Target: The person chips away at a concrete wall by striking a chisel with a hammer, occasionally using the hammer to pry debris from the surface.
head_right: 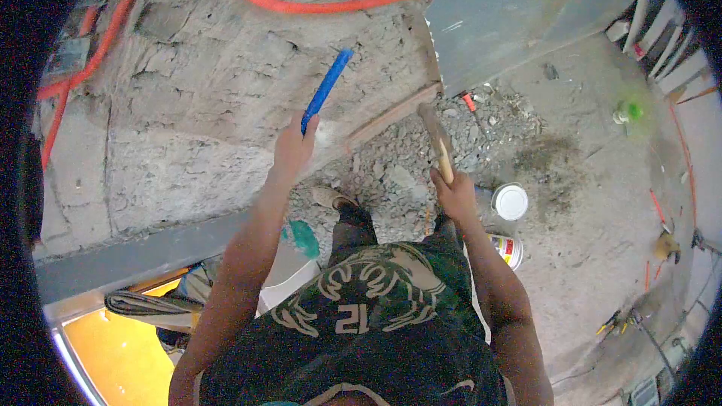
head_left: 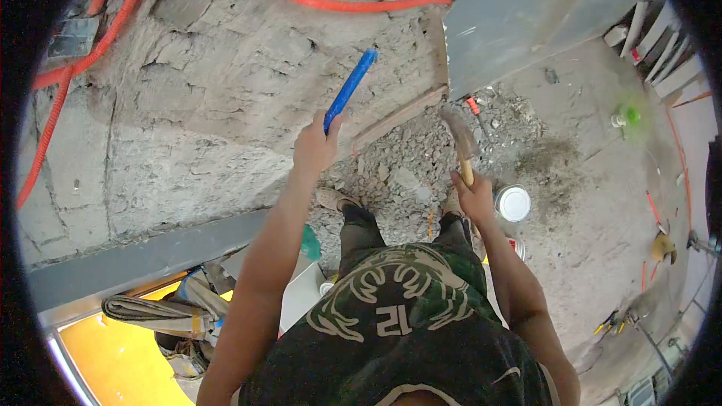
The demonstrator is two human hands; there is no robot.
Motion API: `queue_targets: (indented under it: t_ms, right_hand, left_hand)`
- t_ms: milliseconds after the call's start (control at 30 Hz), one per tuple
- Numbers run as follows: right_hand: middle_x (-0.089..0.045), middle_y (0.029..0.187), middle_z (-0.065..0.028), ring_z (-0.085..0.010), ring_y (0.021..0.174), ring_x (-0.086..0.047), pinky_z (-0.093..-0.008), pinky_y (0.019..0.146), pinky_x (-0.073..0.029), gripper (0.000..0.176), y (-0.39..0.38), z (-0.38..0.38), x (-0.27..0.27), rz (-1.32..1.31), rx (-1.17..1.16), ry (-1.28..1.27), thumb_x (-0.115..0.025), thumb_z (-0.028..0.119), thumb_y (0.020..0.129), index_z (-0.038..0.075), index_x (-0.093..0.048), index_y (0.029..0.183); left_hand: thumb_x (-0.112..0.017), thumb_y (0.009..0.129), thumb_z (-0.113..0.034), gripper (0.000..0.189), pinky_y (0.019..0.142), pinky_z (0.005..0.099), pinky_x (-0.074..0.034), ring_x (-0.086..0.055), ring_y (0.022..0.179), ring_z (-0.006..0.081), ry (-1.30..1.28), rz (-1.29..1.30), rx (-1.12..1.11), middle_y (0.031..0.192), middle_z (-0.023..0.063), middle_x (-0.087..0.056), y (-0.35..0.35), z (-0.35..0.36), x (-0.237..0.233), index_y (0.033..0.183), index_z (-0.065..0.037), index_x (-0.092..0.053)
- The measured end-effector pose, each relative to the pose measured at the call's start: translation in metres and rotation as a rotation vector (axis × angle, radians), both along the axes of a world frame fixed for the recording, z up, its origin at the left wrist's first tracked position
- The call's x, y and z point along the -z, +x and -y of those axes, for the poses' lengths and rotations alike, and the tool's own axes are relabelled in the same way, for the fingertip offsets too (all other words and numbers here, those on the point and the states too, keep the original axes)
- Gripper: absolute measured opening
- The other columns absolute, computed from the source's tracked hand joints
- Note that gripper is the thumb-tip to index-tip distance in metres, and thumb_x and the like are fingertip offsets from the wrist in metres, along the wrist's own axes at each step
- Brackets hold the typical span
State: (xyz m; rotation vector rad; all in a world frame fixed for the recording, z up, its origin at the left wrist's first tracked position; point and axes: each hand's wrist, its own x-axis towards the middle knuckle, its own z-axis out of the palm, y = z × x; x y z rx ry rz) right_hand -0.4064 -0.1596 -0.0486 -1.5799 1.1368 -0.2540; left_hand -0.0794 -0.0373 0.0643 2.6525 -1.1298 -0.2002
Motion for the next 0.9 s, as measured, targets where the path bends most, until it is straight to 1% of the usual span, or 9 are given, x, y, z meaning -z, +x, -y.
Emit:
queue_targets:
  t_ms: [167, 233, 400, 500, 633, 733, 800, 867, 900]
  right_hand:
    - [-0.056, 0.058, -0.0075, -0.0124, 0.053, -0.049, -0.0345, 0.051, -0.04, 0.033, 0.033, 0.02, -0.047, 0.281, 0.161, -0.088, -0.068, 0.029, 0.091, -0.003, -0.066, 0.084]
    - [-0.053, 0.057, 0.0006, -0.0082, 0.053, -0.049, -0.0284, 0.05, -0.039, 0.032, 0.038, 0.029, -0.064, 0.311, 0.235, -0.113, -0.065, 0.023, 0.094, 0.004, -0.058, 0.07]
    - [-0.044, 0.07, -0.0034, -0.015, 0.061, -0.043, -0.0311, 0.056, -0.04, 0.012, 0.057, 0.025, -0.084, 1.091, 0.369, 0.091, -0.057, 0.014, 0.096, 0.006, -0.052, 0.089]
    - [-0.042, 0.068, -0.0028, -0.0178, 0.06, -0.043, -0.0339, 0.057, -0.04, 0.019, 0.07, 0.025, -0.103, 1.499, 0.213, 0.102, -0.054, 0.021, 0.098, 0.007, -0.05, 0.085]
    - [-0.04, 0.065, -0.0028, -0.0203, 0.061, -0.043, -0.0376, 0.06, -0.04, 0.027, 0.1, 0.009, -0.135, 1.502, 0.19, -0.082, -0.054, 0.03, 0.096, 0.011, -0.045, 0.078]
    - [-0.054, 0.074, -0.0088, -0.0224, 0.069, -0.053, -0.0387, 0.063, -0.043, 0.024, 0.153, 0.002, -0.081, 1.485, 0.257, 0.072, -0.056, 0.029, 0.093, 0.008, -0.05, 0.083]
    - [-0.059, 0.073, -0.009, -0.0185, 0.068, -0.058, -0.0357, 0.058, -0.045, 0.021, 0.208, -0.003, 0.002, 0.926, 0.229, -0.569, -0.061, 0.026, 0.091, 0.006, -0.058, 0.087]
    - [-0.058, 0.064, -0.0041, -0.0137, 0.06, -0.058, -0.0312, 0.051, -0.043, 0.019, 0.233, -0.003, 0.025, 0.368, 0.044, 0.0, -0.064, 0.023, 0.09, 0.004, -0.063, 0.084]
    - [-0.058, 0.064, -0.0041, -0.0137, 0.06, -0.058, -0.0312, 0.051, -0.043, 0.019, 0.23, -0.001, 0.026, 0.374, 0.046, -0.004, -0.064, 0.023, 0.09, 0.004, -0.063, 0.084]
  left_hand:
    - [-0.047, 0.099, -0.049, 0.042, 0.064, 0.0563, -0.048, -0.064, 0.073, 0.0487, 0.032, -0.008, -0.015, 0.073, 0.0257, -0.065, 0.024, 0.002, 0.005, 0.108, -0.009, -0.054]
    - [-0.046, 0.099, -0.05, 0.043, 0.065, 0.0561, -0.048, -0.064, 0.074, 0.0482, 0.047, -0.037, -0.015, 0.074, 0.0257, -0.065, 0.031, 0.001, 0.007, 0.108, -0.008, -0.054]
    - [-0.046, 0.099, -0.049, 0.044, 0.065, 0.0533, -0.048, -0.064, 0.073, 0.0468, 0.014, -0.134, 0.0, 0.074, 0.0251, -0.064, 0.031, 0.005, 0.002, 0.108, -0.008, -0.055]
    - [-0.048, 0.098, -0.048, 0.043, 0.065, 0.0525, -0.048, -0.064, 0.073, 0.0463, 0.014, -0.122, 0.001, 0.072, 0.0241, -0.064, 0.037, 0.009, 0.004, 0.106, -0.007, -0.055]
    - [-0.049, 0.099, -0.048, 0.043, 0.065, 0.0523, -0.047, -0.064, 0.072, 0.046, 0.04, -0.204, -0.056, 0.071, 0.0237, -0.063, 0.037, 0.012, -0.004, 0.102, -0.005, -0.057]
    - [-0.049, 0.099, -0.047, 0.044, 0.064, 0.0516, -0.047, -0.064, 0.071, 0.0455, -0.013, -0.225, -0.019, 0.07, 0.024, -0.062, 0.035, 0.013, -0.009, 0.099, -0.004, -0.058]
    - [-0.049, 0.099, -0.046, 0.044, 0.062, 0.05, -0.047, -0.063, 0.068, 0.0449, -0.007, -0.248, -0.036, 0.068, 0.0239, -0.061, 0.031, 0.015, -0.014, 0.097, -0.003, -0.059]
    - [-0.049, 0.099, -0.046, 0.044, 0.062, 0.0497, -0.046, -0.063, 0.068, 0.0446, -0.011, -0.234, -0.038, 0.068, 0.0239, -0.061, 0.034, 0.012, -0.007, 0.097, -0.003, -0.059]
    - [-0.049, 0.099, -0.046, 0.044, 0.061, 0.0494, -0.046, -0.063, 0.067, 0.0442, -0.016, -0.215, -0.038, 0.067, 0.0238, -0.061, 0.038, 0.013, -0.006, 0.098, -0.003, -0.059]
